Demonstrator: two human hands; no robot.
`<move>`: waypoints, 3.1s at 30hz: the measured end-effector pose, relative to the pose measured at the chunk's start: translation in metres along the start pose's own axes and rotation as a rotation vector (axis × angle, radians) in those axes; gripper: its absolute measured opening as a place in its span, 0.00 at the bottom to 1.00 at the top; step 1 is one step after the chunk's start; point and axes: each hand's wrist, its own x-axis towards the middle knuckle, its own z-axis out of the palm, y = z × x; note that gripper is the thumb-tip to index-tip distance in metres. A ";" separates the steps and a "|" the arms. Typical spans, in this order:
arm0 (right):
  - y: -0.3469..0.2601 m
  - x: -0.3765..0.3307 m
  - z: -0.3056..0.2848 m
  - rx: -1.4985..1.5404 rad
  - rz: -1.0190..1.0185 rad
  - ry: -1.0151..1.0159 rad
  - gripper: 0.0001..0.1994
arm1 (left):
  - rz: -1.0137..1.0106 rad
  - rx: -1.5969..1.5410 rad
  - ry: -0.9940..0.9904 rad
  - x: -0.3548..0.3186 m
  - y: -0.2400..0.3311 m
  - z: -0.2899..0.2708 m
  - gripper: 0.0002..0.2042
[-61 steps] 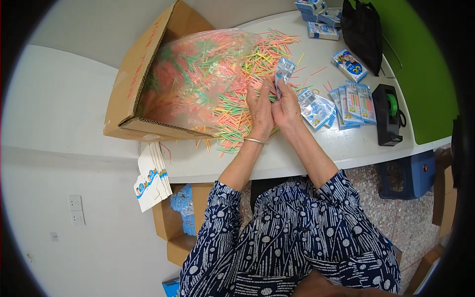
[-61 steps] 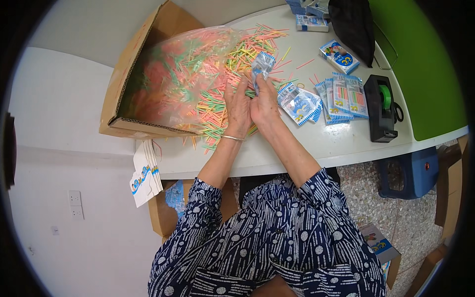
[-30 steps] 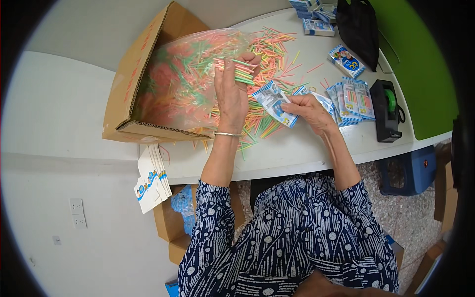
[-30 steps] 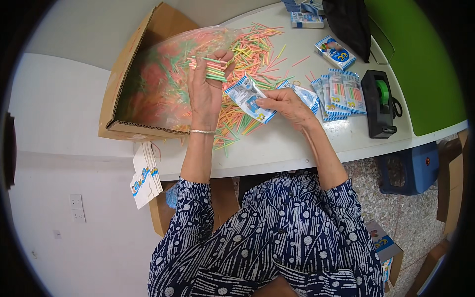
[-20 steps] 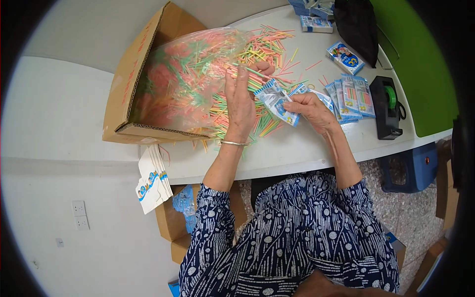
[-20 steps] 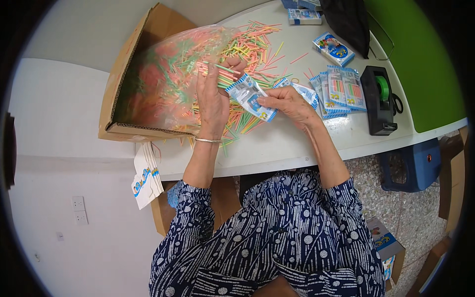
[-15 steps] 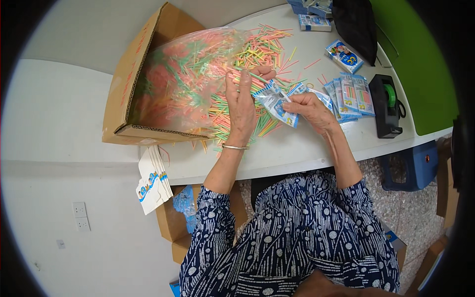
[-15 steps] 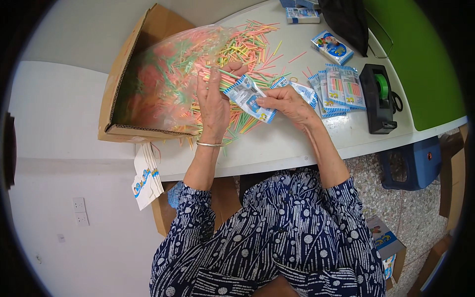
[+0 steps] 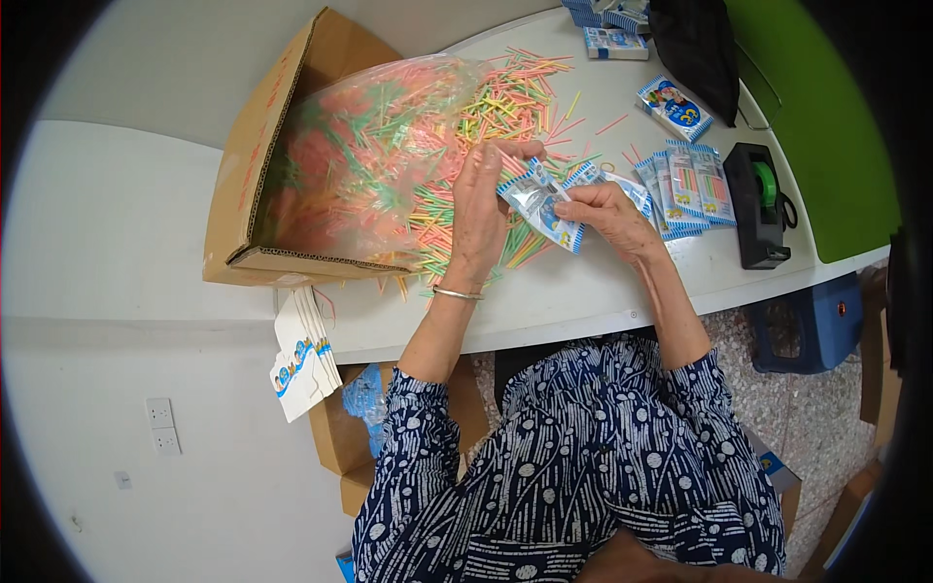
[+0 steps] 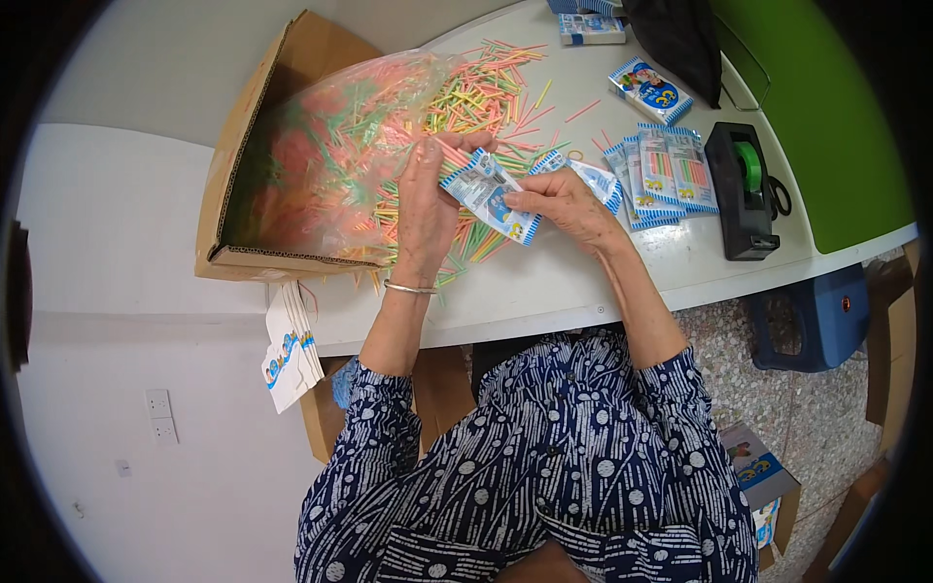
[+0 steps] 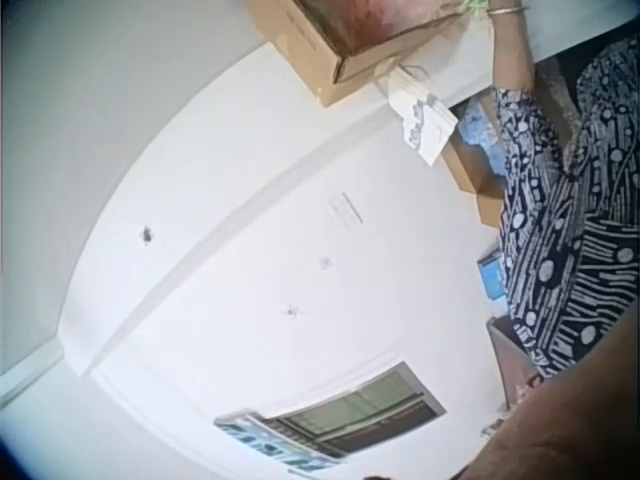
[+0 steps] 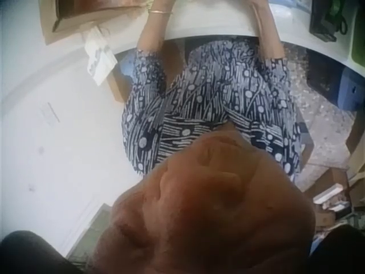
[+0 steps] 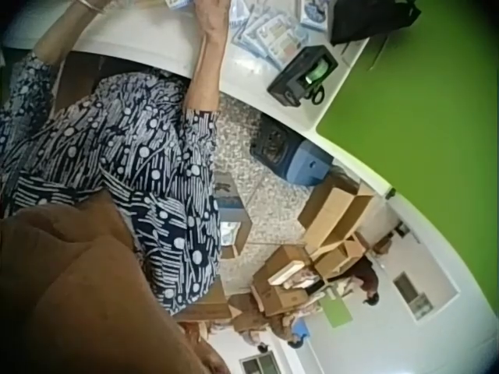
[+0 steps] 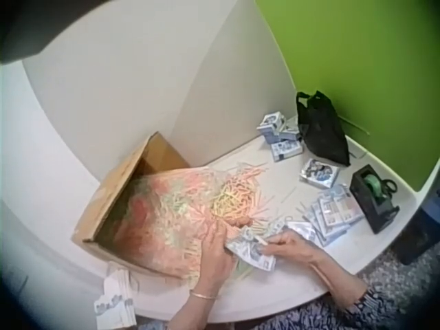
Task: Packaging colorful plastic sticks into small blue packets at a workspace.
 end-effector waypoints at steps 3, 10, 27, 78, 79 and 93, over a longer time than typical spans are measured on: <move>0.001 0.000 0.000 -0.001 -0.010 0.010 0.14 | 0.023 -0.171 -0.006 0.005 0.000 -0.001 0.16; 0.006 0.002 -0.003 0.002 -0.039 0.013 0.15 | 0.031 -0.072 0.021 0.008 0.000 -0.006 0.14; -0.003 -0.002 0.001 -0.083 -0.033 0.041 0.11 | 0.152 0.271 0.088 0.011 0.006 -0.015 0.08; -0.017 -0.013 -0.001 -0.270 0.019 -0.058 0.11 | 0.114 0.768 -0.443 0.014 0.000 -0.007 0.15; -0.016 -0.012 0.001 -0.269 0.020 -0.064 0.11 | 0.091 0.797 -0.432 0.013 -0.001 -0.009 0.15; -0.008 -0.016 -0.014 -0.255 0.067 0.044 0.14 | 0.167 0.764 -0.373 0.017 -0.011 -0.003 0.24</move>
